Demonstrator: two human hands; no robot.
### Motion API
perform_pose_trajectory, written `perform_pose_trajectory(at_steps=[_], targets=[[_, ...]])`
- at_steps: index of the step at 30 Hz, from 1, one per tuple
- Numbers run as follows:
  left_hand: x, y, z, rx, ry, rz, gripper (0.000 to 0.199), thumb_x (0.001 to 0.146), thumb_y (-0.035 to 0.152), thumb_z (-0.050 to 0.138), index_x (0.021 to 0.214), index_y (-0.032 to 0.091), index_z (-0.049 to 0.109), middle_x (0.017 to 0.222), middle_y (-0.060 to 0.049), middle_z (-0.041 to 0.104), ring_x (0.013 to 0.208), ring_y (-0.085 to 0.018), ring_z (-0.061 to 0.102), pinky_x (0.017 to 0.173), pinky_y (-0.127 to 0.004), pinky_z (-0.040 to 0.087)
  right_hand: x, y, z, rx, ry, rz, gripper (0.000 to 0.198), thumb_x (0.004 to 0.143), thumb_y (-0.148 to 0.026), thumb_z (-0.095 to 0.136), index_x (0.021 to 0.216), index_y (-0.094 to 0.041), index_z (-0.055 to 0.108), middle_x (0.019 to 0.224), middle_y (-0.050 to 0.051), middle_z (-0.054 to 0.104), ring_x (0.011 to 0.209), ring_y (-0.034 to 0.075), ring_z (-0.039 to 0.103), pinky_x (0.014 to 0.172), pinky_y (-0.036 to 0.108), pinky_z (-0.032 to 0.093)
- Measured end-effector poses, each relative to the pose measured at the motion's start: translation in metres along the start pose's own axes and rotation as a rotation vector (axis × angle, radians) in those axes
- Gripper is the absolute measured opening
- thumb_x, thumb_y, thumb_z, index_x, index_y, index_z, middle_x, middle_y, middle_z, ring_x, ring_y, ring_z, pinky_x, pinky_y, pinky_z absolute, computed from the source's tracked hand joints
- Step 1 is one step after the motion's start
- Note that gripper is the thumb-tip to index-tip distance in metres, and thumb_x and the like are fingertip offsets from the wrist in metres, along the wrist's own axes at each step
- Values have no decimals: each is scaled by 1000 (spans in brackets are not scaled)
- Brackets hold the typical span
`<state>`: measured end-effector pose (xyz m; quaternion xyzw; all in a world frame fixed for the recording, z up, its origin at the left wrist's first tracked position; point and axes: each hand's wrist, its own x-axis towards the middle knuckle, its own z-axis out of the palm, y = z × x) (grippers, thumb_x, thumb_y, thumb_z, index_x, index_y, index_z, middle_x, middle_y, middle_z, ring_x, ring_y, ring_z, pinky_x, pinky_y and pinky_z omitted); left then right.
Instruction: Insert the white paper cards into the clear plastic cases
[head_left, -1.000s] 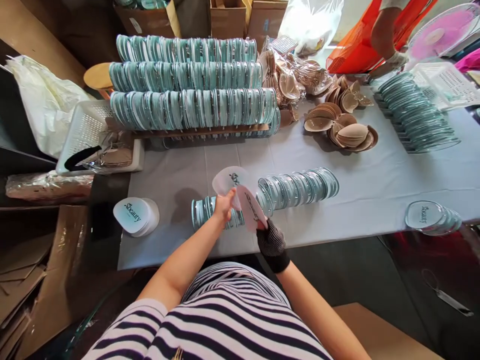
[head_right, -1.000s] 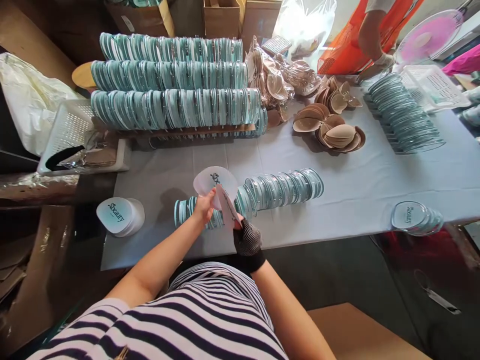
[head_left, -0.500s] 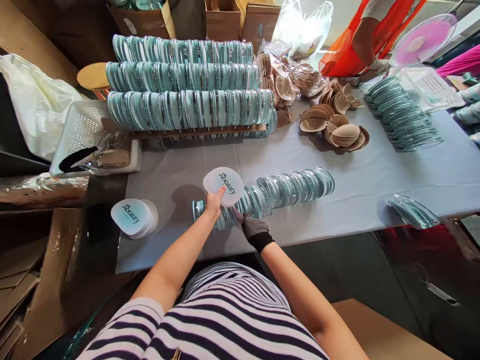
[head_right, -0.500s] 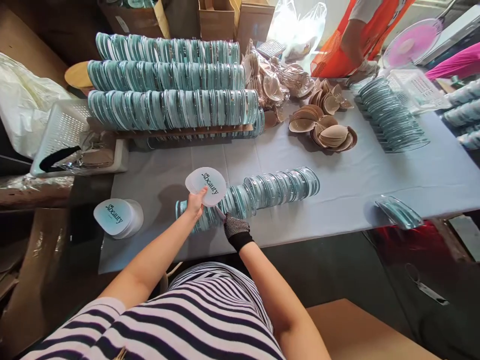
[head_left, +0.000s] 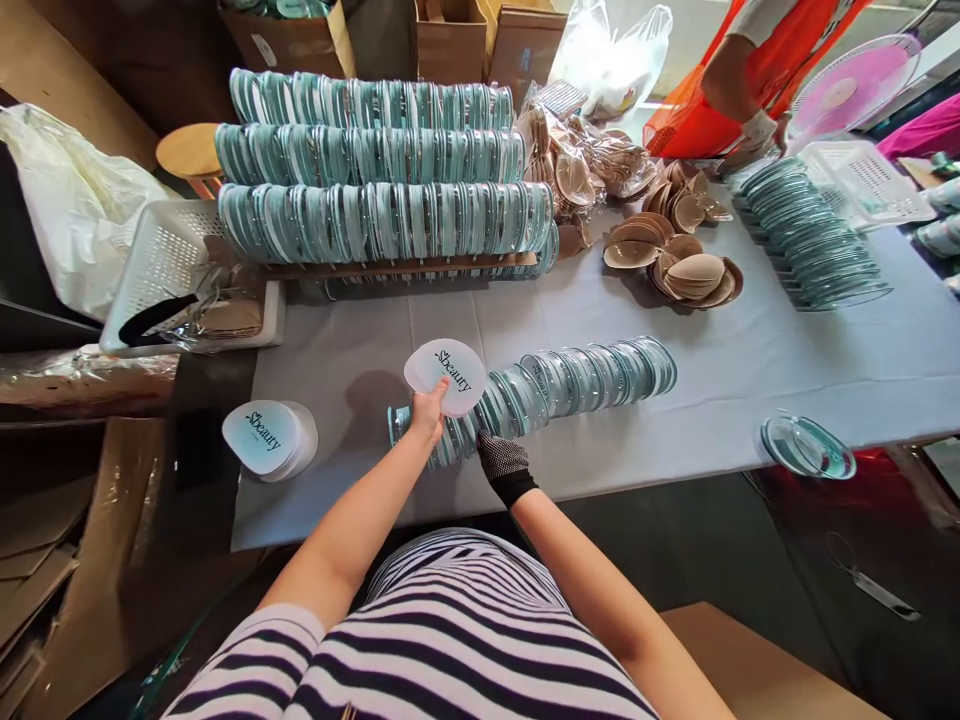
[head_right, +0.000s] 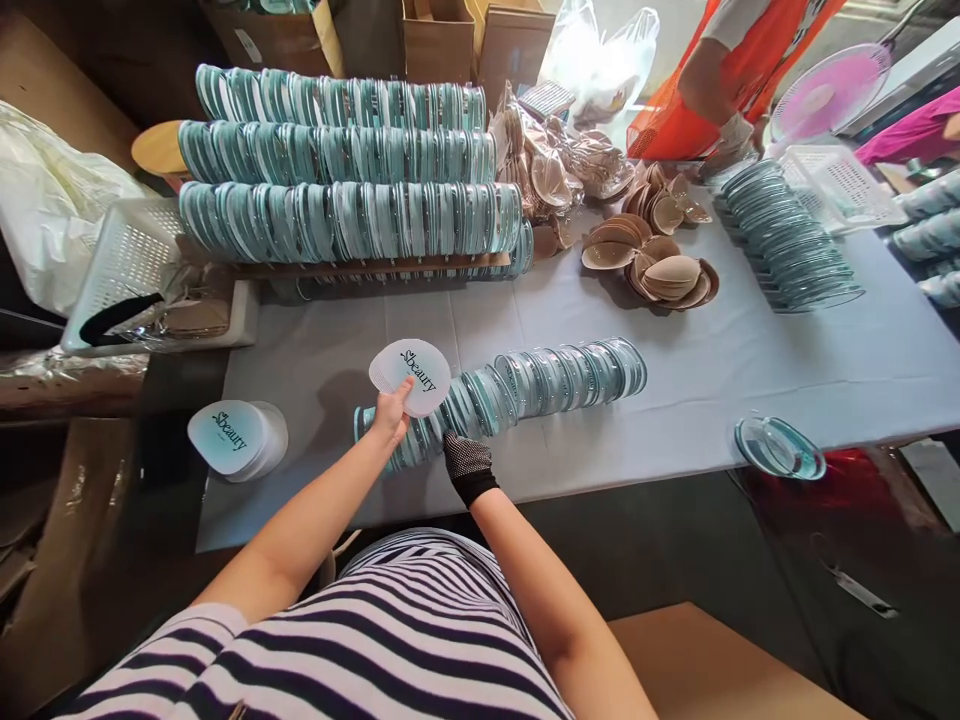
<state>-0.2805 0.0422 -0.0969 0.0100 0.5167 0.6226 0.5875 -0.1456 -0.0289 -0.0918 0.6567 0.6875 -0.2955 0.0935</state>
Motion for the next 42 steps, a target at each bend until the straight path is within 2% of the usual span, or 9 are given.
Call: perform_pose_trajectory(at_steps=[6,9,12,16,22,25,29,35,42], targets=[[-1,-6,-3,9,4,34,32,72,9,76,102,14,69,106,-11,73,106,-25,67,103,-46,47,-6,9,1,431,-278,-2,46,95,-26,37,140,-19,40,89,8,71,75,17,67,68,32,55],[-2,-13,-3,26,9,75,33,71,10,77,103,15,69,106,-10,73,106,-24,67,103,-45,47,-2,9,-18,536,-366,-23,41,96,-36,38,131,-20,51,75,4,69,65,17,65,61,31,55],[-2,-19,0,29,22,112,33,70,10,78,101,15,69,105,-9,73,106,-22,67,102,-42,47,7,8,-45,472,-167,27,36,93,-40,44,113,-19,64,82,8,70,79,22,67,75,37,54],[-8,-18,3,5,-13,140,34,70,12,79,102,15,69,107,-10,73,104,-23,67,101,-42,48,19,2,-75,467,308,-12,49,94,-38,37,137,-16,49,124,13,62,113,23,58,98,38,45],[-28,-10,-7,87,-16,145,31,72,13,76,103,16,69,105,-7,73,103,-22,66,100,-39,48,7,-29,-65,143,443,-305,60,86,-31,48,142,-11,43,148,16,41,136,30,35,111,45,32],[-34,-6,-13,95,-63,106,26,73,12,75,98,14,70,101,-9,74,100,-23,67,97,-40,50,7,-34,-56,308,332,-209,50,90,-29,38,135,-12,51,128,14,60,118,25,54,98,35,46],[-24,12,-19,-20,54,100,30,73,14,76,102,15,68,102,-9,74,102,-23,68,97,-40,51,-19,-8,-47,308,404,32,51,96,-31,28,137,-11,50,115,15,67,101,24,63,84,32,51],[0,29,-29,-20,65,32,35,74,14,77,107,16,67,108,-9,73,105,-23,67,98,-44,51,-99,14,-6,-34,13,-150,49,91,-28,47,140,-29,48,89,7,73,75,23,69,64,29,49],[-5,23,-29,-21,47,38,30,74,14,76,103,14,68,110,-12,72,108,-27,66,99,-49,50,-38,-40,3,-87,-44,-63,35,96,-30,38,127,-21,53,98,11,72,89,24,70,71,30,47]])
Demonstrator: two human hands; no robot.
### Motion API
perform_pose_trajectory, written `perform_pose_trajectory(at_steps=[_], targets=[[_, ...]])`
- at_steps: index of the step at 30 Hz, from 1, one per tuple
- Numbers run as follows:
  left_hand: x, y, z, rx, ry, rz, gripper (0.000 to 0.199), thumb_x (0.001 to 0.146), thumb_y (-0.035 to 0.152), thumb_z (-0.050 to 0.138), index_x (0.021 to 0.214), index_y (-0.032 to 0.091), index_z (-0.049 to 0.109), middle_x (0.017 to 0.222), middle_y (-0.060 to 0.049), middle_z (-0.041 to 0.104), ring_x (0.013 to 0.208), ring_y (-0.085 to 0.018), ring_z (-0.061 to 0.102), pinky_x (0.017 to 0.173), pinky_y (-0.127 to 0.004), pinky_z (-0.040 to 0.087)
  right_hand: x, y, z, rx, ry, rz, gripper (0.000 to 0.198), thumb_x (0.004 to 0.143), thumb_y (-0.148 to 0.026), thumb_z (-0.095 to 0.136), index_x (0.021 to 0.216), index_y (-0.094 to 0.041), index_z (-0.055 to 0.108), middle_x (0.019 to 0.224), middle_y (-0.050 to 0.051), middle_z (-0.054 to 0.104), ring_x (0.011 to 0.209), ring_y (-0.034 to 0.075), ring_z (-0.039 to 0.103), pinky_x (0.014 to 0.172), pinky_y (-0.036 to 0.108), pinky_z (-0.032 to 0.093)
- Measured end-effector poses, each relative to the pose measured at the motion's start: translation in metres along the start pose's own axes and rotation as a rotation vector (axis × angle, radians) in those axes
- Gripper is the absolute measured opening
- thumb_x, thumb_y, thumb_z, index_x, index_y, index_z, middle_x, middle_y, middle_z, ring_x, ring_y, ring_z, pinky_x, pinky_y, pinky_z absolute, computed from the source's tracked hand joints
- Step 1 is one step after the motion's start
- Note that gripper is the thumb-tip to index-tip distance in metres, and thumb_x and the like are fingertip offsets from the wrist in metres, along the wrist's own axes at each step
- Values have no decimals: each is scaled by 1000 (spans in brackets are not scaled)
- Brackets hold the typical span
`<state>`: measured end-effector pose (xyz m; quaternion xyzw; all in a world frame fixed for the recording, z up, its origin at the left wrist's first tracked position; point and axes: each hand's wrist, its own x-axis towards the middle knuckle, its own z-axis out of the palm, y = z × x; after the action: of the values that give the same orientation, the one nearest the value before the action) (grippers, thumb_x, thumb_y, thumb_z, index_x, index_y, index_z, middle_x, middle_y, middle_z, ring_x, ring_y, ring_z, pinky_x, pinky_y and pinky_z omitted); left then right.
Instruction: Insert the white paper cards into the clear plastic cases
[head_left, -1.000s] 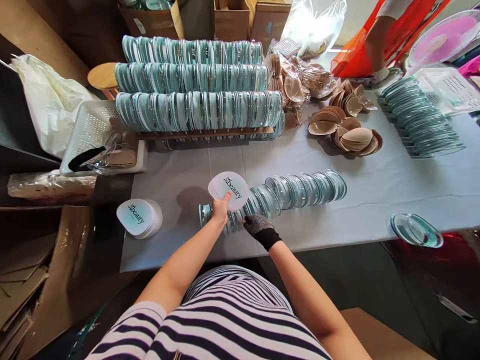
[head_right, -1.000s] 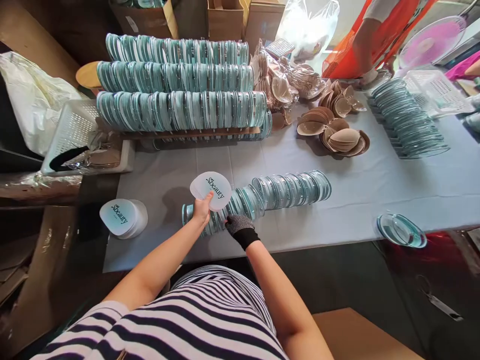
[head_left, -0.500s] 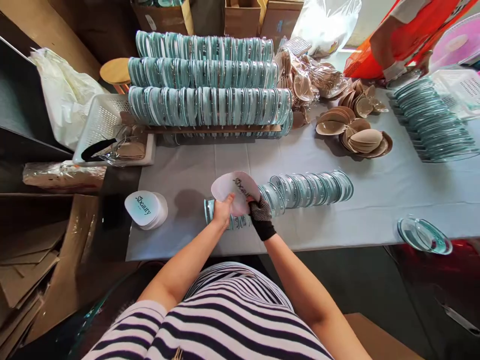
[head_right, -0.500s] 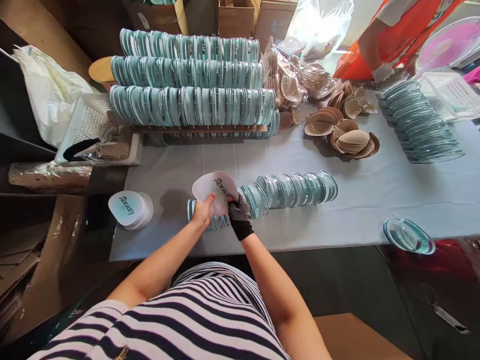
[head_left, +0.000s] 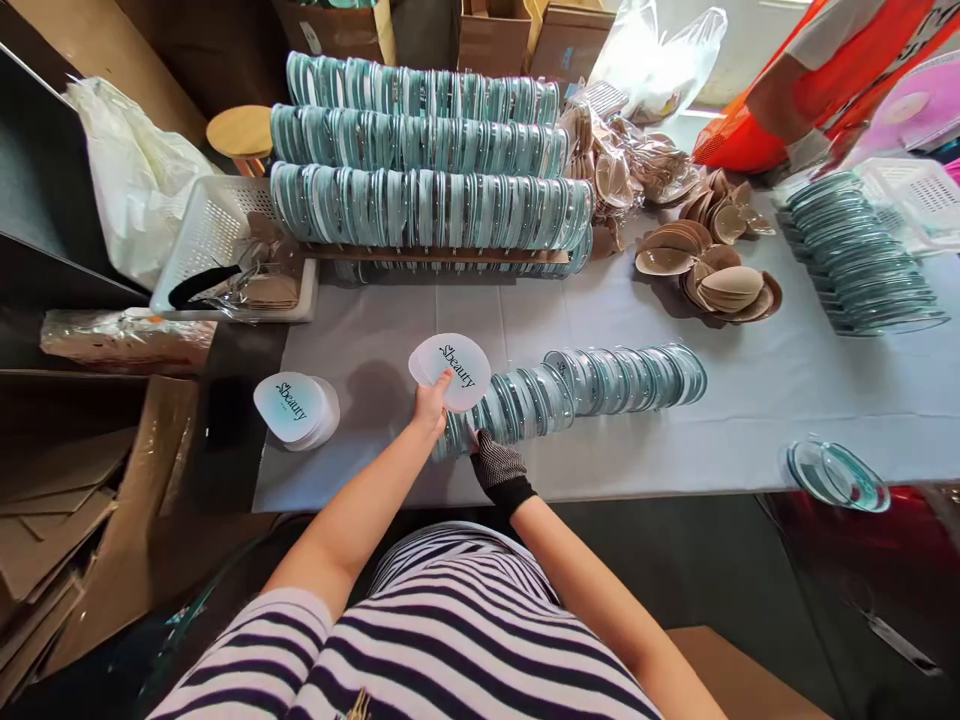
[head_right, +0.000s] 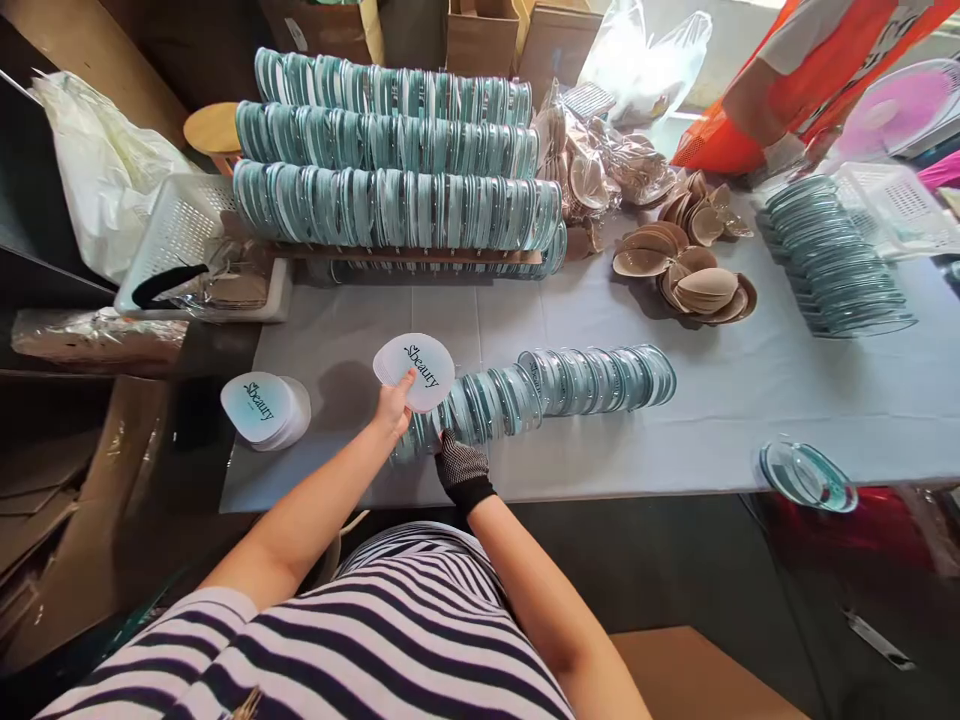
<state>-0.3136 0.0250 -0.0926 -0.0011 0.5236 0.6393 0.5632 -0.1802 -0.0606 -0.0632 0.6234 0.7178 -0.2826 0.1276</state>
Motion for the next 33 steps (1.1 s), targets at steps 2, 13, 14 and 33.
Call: perform_pose_trajectory(at_steps=[2,13,14,33], targets=[[0,1,0,-8,4,4,30,74,14,76,103,14,67,111,-12,72,109,-27,65,99,-49,50,8,-3,-3,13,27,20,34,97,-37,37,121,-19,54,99,12,72,89,24,69,73,31,47],[4,-1,-8,8,-56,-27,33,72,15,78,104,15,68,107,-12,73,108,-27,66,101,-51,49,23,17,19,4,120,8,32,100,-30,34,107,-16,61,94,12,72,82,21,68,66,27,43],[3,-1,-8,10,-51,-23,33,72,16,78,104,14,68,108,-12,73,109,-28,65,100,-51,49,25,16,21,-5,121,-2,32,99,-30,34,106,-16,62,93,12,72,82,21,68,67,27,43],[-3,-9,-5,23,70,113,31,73,19,76,103,15,68,107,-11,72,100,-25,69,91,-44,55,49,20,-9,934,-567,-13,23,94,-37,41,94,-18,55,51,-4,57,39,12,51,44,23,45]])
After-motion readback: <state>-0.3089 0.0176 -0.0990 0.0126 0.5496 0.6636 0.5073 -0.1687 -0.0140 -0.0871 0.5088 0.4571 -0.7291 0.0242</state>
